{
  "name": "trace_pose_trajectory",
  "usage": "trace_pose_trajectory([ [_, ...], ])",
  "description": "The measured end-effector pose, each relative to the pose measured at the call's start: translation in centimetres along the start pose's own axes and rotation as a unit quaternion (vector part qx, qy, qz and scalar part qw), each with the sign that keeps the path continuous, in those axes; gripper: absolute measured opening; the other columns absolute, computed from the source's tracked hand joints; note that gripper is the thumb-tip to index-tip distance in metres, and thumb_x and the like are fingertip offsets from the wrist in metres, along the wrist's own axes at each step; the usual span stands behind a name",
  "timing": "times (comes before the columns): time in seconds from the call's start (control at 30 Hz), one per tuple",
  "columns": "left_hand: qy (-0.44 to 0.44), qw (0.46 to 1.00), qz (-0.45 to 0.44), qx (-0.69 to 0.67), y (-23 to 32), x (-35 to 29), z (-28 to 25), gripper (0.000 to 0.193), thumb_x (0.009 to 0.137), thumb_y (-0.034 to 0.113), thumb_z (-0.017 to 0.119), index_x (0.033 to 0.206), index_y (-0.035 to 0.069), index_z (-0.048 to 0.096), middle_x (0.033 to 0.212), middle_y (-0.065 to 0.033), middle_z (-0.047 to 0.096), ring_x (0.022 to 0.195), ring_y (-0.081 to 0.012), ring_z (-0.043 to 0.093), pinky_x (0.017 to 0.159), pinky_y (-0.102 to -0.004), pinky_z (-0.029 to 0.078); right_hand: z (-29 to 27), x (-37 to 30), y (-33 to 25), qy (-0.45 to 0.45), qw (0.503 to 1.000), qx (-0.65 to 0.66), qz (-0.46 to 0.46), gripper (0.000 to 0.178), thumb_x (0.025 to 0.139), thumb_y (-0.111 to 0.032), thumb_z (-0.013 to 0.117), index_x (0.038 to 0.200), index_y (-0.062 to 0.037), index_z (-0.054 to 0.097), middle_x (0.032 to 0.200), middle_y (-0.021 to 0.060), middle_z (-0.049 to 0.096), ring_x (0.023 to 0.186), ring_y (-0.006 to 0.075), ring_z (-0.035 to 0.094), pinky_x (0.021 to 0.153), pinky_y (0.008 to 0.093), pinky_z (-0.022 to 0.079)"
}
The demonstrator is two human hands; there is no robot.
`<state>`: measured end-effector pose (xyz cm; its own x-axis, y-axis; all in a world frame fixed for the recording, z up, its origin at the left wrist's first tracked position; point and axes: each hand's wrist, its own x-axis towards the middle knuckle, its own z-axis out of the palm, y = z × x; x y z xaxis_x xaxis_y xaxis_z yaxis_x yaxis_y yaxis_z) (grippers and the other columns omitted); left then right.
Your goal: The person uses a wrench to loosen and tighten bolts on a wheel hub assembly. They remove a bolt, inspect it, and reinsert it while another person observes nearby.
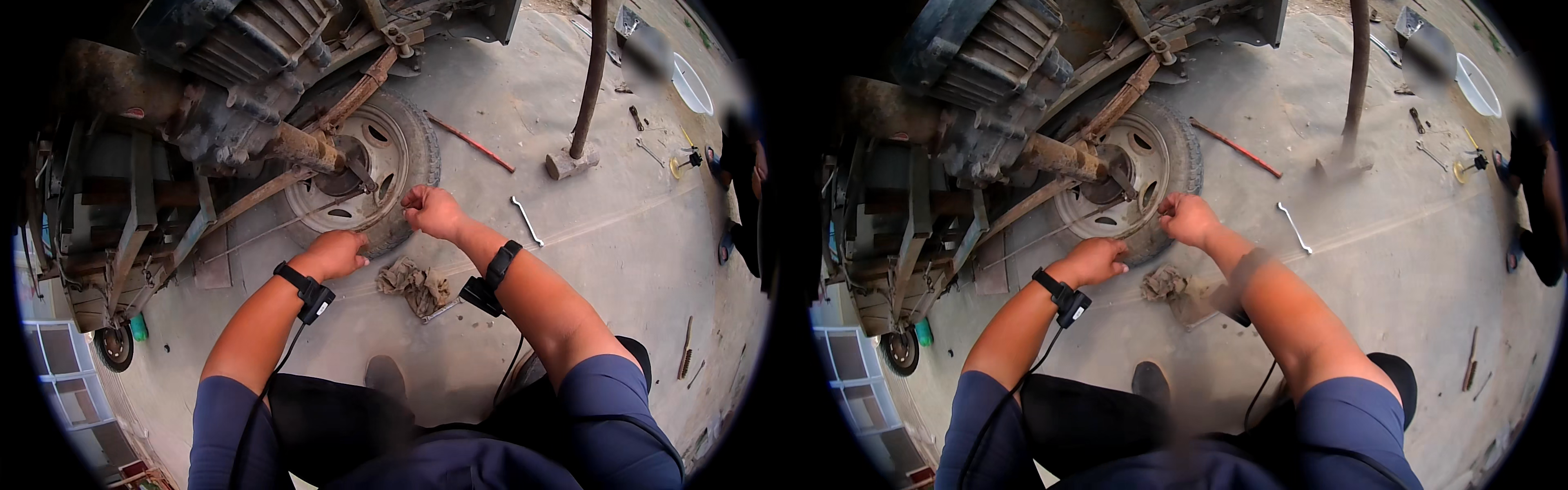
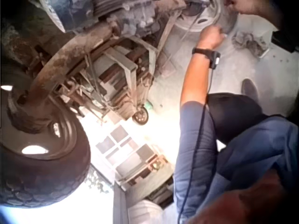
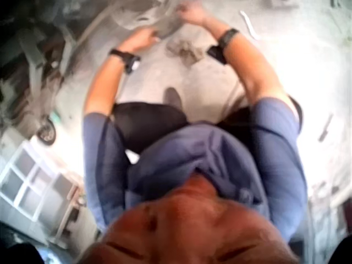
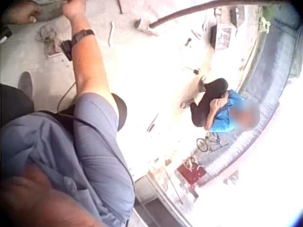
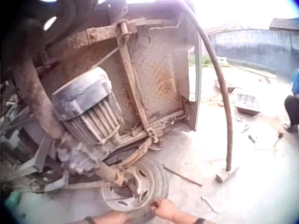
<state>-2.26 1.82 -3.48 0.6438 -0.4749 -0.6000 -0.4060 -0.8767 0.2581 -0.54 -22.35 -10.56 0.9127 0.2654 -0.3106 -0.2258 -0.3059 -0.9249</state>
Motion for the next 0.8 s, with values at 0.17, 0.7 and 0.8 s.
trace_pose_trajectory([
  [0.17, 0.042, 0.998, 0.024, -0.034, -1.4, 0.3, 1.1, 0.034, 0.082, 0.026, 0.073, 0.107, 0.004, 0.065, 0.094, -0.0135, 0.07, 0.091, -0.0332, 0.066, 0.079, -0.0422, 0.052, 0.2, 2.7, -1.5, 0.035, 0.999, 0.026, 0.007, 0.023, 0.085, -0.01, 0.065, 0.106, -0.0014, 0.068, 0.084, 0.0104, 0.072, 0.068, 0.0154, 0.068, 0.069, 0.0317, 0.055],
  [0.7, 0.026, 0.993, -0.013, -0.116, -2.5, 2.1, 2.2, 0.028, 0.084, 0.024, 0.071, 0.105, 0.006, 0.066, 0.092, -0.0142, 0.071, 0.09, -0.0339, 0.067, 0.079, -0.0431, 0.052, 1.8, 6.1, -0.9, 0.085, 0.991, -0.087, -0.051, 0.021, 0.084, -0.008, 0.067, 0.105, -0.0047, 0.069, 0.098, 0.0136, 0.073, 0.092, 0.0261, 0.071, 0.083, 0.0349, 0.054],
  [0.8, 0.031, 0.992, -0.015, -0.119, -2.3, 2.4, 2.3, 0.026, 0.083, 0.024, 0.072, 0.101, 0.006, 0.065, 0.093, -0.014, 0.071, 0.089, -0.0343, 0.067, 0.078, -0.0432, 0.052, 1.9, 6.3, -0.8, 0.069, 0.993, -0.077, -0.063, 0.021, 0.084, -0.007, 0.066, 0.105, -0.0053, 0.069, 0.098, 0.0137, 0.073, 0.092, 0.0274, 0.071, 0.082, 0.0355, 0.054],
])
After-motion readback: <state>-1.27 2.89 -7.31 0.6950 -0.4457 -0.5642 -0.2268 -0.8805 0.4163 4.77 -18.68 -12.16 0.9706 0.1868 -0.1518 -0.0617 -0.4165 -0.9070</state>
